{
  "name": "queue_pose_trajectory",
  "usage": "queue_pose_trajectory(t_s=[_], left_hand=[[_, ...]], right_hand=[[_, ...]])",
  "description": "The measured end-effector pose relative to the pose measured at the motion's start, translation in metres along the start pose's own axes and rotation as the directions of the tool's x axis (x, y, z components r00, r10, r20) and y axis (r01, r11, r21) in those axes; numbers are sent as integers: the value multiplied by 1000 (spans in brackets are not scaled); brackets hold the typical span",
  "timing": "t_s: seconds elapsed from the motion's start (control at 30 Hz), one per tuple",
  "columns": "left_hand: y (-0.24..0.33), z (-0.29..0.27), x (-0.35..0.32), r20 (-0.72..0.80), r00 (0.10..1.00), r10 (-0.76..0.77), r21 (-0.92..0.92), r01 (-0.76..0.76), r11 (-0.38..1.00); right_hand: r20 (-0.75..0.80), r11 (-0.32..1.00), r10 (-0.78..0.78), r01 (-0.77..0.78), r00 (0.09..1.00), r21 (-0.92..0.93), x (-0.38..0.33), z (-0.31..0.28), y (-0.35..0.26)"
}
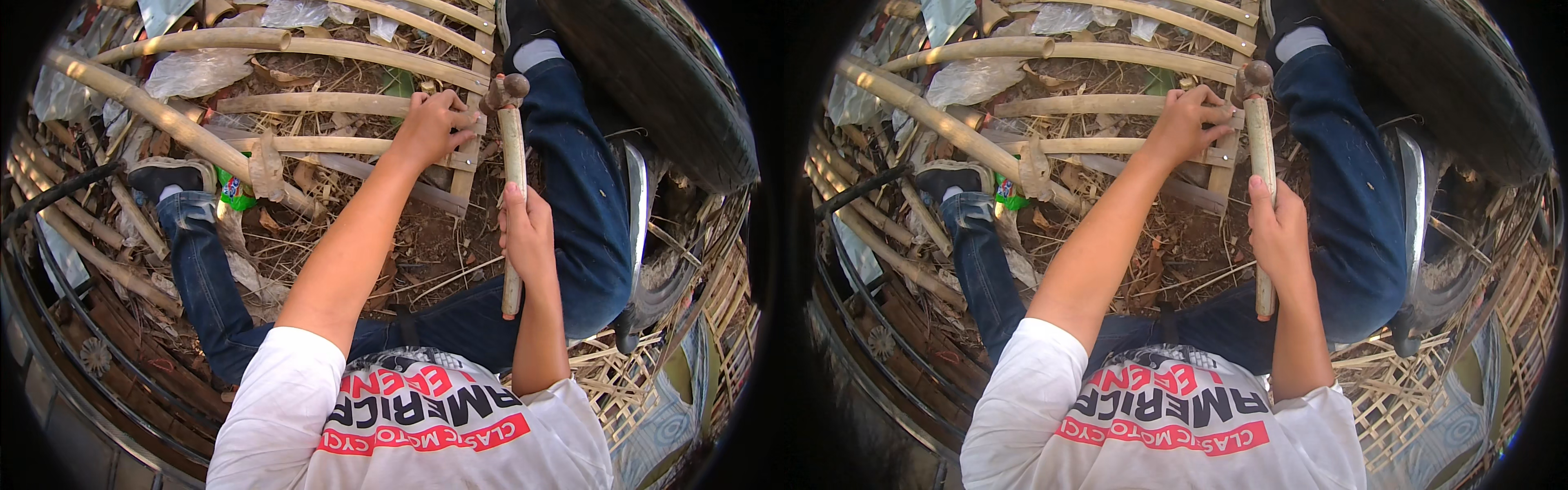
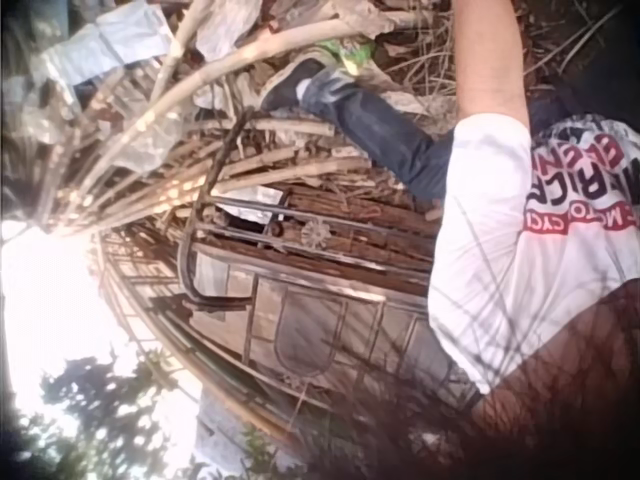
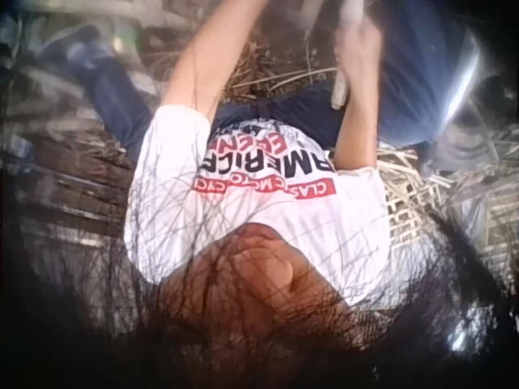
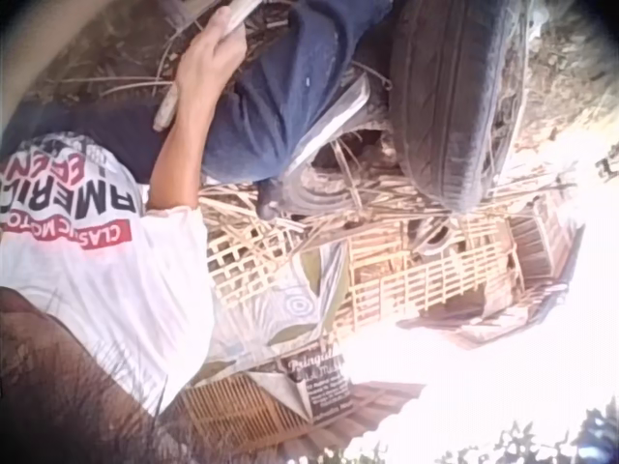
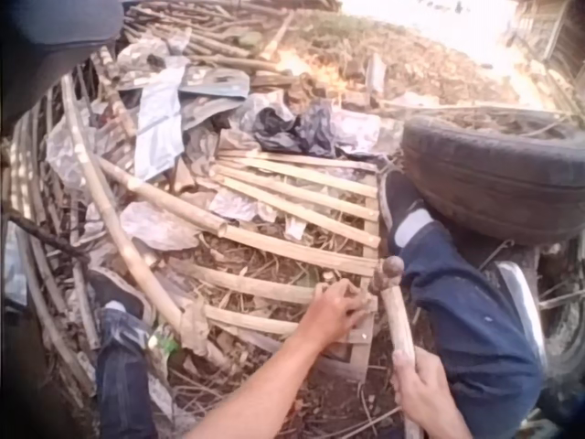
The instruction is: The person constructs a bamboo lattice by hammering nails into bamboo strips and tapping a wooden piece to fit into the structure.
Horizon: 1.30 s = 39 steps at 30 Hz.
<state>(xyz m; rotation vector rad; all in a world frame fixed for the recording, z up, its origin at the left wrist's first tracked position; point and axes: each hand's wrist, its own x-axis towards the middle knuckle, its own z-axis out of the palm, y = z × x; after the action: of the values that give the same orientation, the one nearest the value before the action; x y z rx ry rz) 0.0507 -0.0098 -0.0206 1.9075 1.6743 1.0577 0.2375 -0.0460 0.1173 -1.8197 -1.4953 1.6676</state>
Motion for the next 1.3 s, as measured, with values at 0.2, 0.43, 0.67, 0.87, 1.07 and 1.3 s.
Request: queue_pose_trajectory(t_s=[0.2,0.43,0.67,0.87,1.07,1.3], left_hand=[[5,-10,11,194,971,-139,46,132,990],[5,-29,23,333,936,-116,46,106,993],[-13,-28,33,382,923,39,20,-51,999],[-11,-26,28,380,925,-4,-18,12,1000],[-9,-24,26,334,942,-38,-37,54,998],[-16,-24,25,348,938,-3,-28,13,1000]], right_hand=[[1,997,26,-25,1000,-72,10,2,14],[-15,996,6,-7,1000,-93,12,2,21],[-7,997,-2,1,1000,-73,9,2,20],[0,996,81,-81,997,23,2,3,7],[-29,995,4,-1,1000,103,-8,0,3],[-3,999,42,-42,999,3,6,1,13]])
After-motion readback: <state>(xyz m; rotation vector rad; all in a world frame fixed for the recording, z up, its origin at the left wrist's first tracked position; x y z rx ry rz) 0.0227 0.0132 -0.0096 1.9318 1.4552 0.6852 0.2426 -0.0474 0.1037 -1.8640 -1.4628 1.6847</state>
